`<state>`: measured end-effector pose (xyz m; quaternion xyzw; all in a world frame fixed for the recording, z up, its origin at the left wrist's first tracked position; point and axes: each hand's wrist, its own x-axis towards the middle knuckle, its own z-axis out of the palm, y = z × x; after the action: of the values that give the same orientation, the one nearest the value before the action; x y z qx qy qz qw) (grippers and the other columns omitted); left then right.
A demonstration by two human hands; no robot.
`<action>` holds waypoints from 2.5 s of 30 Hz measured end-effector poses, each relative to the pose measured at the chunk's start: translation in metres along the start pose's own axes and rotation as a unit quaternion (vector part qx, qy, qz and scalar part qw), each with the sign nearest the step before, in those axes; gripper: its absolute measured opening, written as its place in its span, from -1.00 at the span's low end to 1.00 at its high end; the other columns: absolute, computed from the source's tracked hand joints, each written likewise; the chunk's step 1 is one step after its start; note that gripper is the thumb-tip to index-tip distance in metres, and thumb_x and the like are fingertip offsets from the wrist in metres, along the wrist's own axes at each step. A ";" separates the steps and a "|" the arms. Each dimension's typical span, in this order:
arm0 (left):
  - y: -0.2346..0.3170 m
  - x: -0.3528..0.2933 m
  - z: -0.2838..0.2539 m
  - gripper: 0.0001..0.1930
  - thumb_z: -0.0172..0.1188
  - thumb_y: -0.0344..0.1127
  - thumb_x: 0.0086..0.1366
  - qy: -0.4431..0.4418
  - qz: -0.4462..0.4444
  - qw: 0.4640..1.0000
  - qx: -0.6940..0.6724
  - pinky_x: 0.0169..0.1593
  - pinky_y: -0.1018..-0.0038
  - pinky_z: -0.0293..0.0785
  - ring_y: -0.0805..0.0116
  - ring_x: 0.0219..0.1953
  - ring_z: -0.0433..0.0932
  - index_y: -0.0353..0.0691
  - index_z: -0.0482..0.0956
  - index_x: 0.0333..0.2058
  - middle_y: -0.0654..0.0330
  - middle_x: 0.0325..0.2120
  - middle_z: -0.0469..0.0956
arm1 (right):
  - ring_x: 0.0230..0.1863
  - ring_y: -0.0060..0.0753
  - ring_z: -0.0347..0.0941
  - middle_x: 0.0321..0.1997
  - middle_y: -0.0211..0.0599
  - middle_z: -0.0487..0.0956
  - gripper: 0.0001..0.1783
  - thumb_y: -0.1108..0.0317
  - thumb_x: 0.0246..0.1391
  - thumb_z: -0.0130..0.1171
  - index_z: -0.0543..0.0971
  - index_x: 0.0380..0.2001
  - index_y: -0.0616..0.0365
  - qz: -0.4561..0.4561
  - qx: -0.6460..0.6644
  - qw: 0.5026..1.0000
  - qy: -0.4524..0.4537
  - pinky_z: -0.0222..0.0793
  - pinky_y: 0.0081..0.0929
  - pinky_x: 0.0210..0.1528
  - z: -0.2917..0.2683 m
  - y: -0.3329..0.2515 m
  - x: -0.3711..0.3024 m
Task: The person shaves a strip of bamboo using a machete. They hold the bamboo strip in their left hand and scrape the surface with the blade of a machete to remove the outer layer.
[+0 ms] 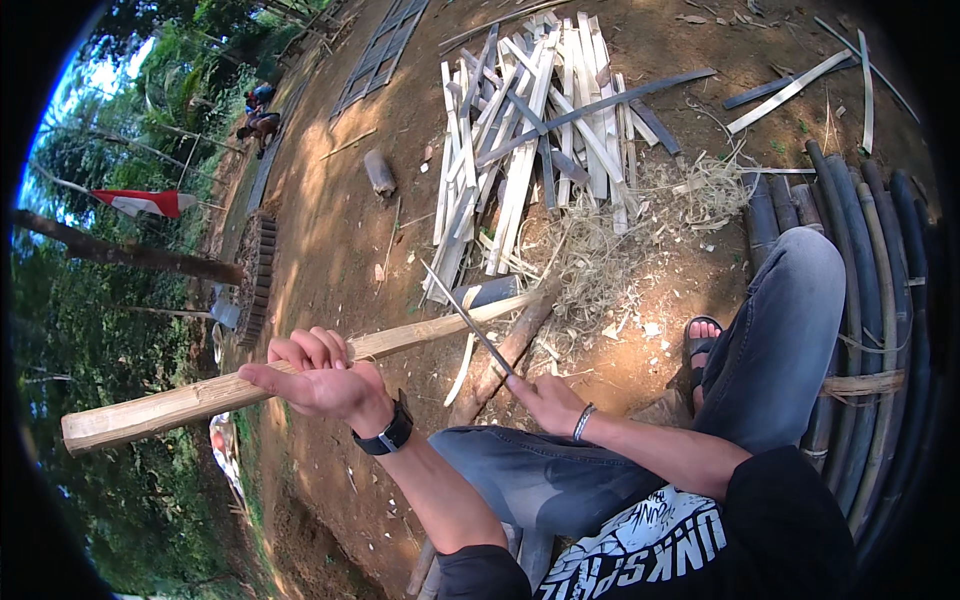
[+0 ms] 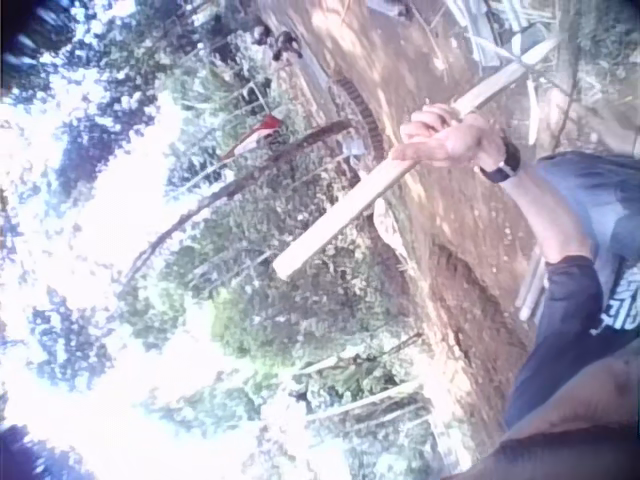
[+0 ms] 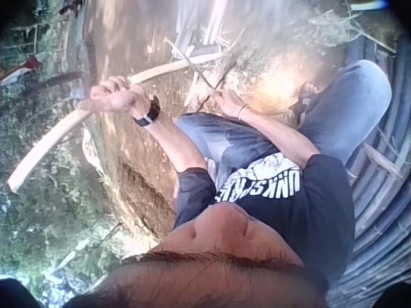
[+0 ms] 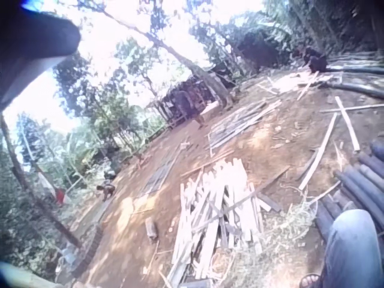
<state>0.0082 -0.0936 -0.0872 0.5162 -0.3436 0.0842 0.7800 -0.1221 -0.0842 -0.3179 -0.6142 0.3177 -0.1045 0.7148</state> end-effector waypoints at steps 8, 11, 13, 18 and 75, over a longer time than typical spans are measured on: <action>-0.002 -0.011 0.001 -0.42 -0.33 0.27 0.34 0.002 -0.007 1.000 0.021 -0.71 0.63 -0.21 0.58 -0.79 -0.14 -0.01 -0.07 -0.70 0.39 -0.84 -0.08 | -0.72 -0.24 0.39 -0.84 -0.20 0.34 -0.19 -0.23 0.17 -0.21 0.39 -0.83 0.32 0.021 0.008 1.000 -0.018 0.27 -0.19 -0.52 -0.003 0.016 0.005; -0.008 0.000 -0.002 -0.41 -0.32 0.29 0.33 0.015 0.007 1.000 0.021 -0.71 0.62 -0.22 0.58 -0.79 -0.15 -0.01 -0.07 -0.70 0.39 -0.85 -0.09 | -0.76 -0.33 0.31 -0.85 -0.24 0.32 -0.22 -0.22 0.17 -0.18 0.43 -0.81 0.27 -0.033 0.052 0.998 0.000 0.25 -0.21 -0.55 0.015 -0.001 -0.001; -0.012 -0.003 -0.006 -0.41 -0.32 0.31 0.32 -0.007 -0.012 1.000 0.023 -0.71 0.63 -0.22 0.58 -0.79 -0.15 -0.01 -0.07 -0.70 0.39 -0.85 -0.09 | -0.77 -0.35 0.27 -0.86 -0.25 0.31 -0.23 -0.22 0.17 -0.18 0.43 -0.81 0.26 -0.138 -0.019 0.990 0.013 0.25 -0.23 -0.56 0.009 0.001 0.002; -0.004 -0.004 -0.002 -0.41 -0.32 0.31 0.32 0.033 -0.019 0.998 0.059 -0.71 0.64 -0.21 0.57 -0.79 -0.15 0.00 -0.09 -0.70 0.40 -0.83 -0.10 | -0.79 -0.37 0.24 -0.87 -0.27 0.26 -0.20 -0.27 0.15 -0.18 0.35 -0.88 0.23 0.032 0.012 0.999 0.018 0.20 -0.23 -0.61 0.009 0.038 0.029; -0.041 0.043 -0.023 -0.43 -0.36 0.30 0.33 0.048 -0.047 0.997 0.040 -0.69 0.62 -0.24 0.60 -0.79 -0.13 0.00 -0.01 -0.68 0.42 -0.82 -0.07 | -0.91 -0.49 0.08 -0.91 -0.46 0.17 -0.21 -0.37 0.11 -0.22 0.22 -0.89 0.08 0.182 0.144 0.971 0.057 0.06 -0.39 -0.80 -0.017 0.156 0.128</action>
<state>0.0705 -0.1022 -0.0963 0.5581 -0.2779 0.0860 0.7771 -0.0705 -0.1321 -0.5074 -0.4297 0.4455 -0.0524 0.7837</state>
